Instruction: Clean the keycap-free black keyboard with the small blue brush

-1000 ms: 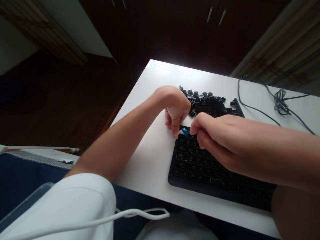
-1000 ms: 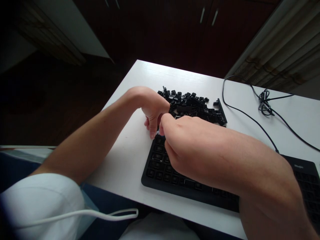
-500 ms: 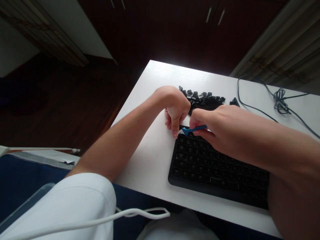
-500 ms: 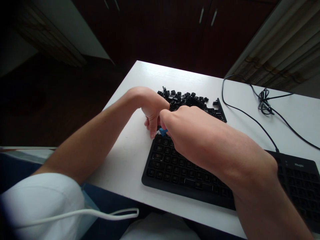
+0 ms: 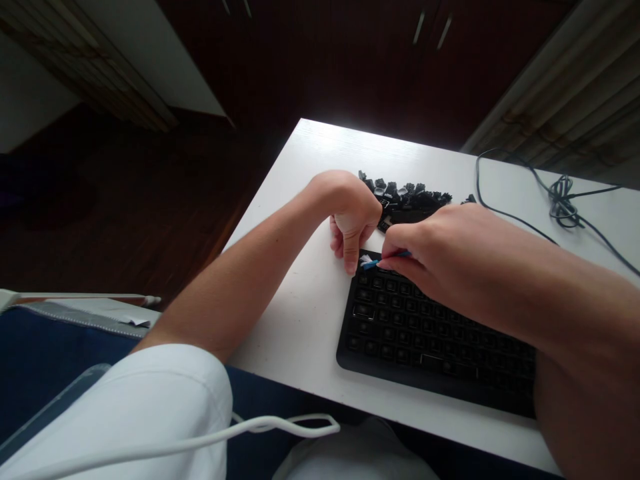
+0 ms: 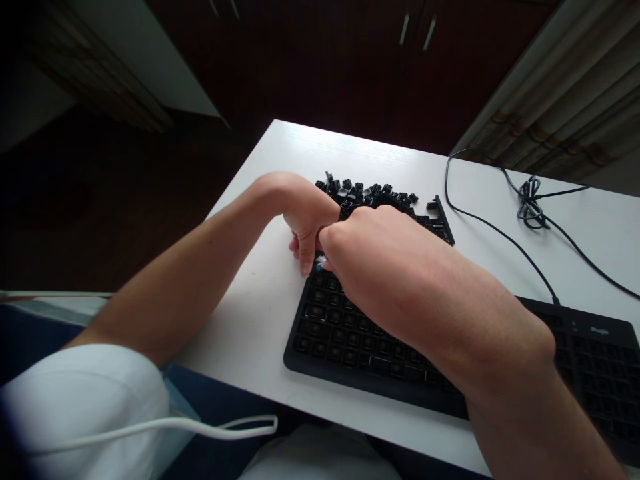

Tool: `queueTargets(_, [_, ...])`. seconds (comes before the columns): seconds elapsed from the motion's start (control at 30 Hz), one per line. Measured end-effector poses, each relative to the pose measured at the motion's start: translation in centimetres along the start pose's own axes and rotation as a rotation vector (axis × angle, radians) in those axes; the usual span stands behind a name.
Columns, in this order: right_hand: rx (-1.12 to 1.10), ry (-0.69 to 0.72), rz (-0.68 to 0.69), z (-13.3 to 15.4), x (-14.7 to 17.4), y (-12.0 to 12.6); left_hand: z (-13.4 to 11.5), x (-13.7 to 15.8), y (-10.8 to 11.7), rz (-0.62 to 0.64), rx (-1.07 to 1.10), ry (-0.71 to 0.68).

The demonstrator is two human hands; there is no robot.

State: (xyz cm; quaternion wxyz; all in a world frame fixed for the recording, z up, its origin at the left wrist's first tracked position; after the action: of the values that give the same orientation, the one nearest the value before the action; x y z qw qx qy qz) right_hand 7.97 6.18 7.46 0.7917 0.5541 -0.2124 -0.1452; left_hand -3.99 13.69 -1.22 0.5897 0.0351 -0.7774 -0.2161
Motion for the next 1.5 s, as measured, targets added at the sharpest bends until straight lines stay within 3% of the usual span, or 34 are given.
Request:
queueTargets(0.3, [0.032,0.026,-0.015,-0.2,-0.9,-1.0,0.2,0.0,0.1,0.022,0.013,0.007])
queueTargets(0.63, [-0.069,-0.107,0.009,-0.9,-0.8,-0.8,0.2,-0.1,0.0,-0.001,0.008,0.015])
queueTargets(0.9, [-0.122,-0.041,0.044,-1.4,-0.2,-1.1,0.0,0.1,0.1,-0.005,0.026,0.023])
queueTargets(1.07, [-0.174,-0.006,0.019,-1.0,-0.6,-0.7,0.3,0.2,0.1,0.029,0.147,0.066])
queueTargets(1.23, [-0.228,0.002,0.063,-0.9,-0.5,-0.5,0.2,0.0,0.1,0.030,0.051,0.020])
queueTargets(1.5, [-0.102,-0.011,0.013,-1.7,-0.4,-0.8,0.4,-0.1,0.1,0.031,0.098,0.060])
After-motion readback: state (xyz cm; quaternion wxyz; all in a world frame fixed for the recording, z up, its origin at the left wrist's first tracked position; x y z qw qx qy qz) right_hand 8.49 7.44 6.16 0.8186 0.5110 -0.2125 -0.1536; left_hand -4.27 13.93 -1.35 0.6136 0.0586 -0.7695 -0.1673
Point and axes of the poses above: each hand's wrist, its own x-axis away from the middle knuckle, its own y-axis out of the back of the hand, z = x × y, the point moved 4 cm from there along -x, towards the middle knuckle, and after that the axes turned 15 degrees about y, right-handed, at the moved point
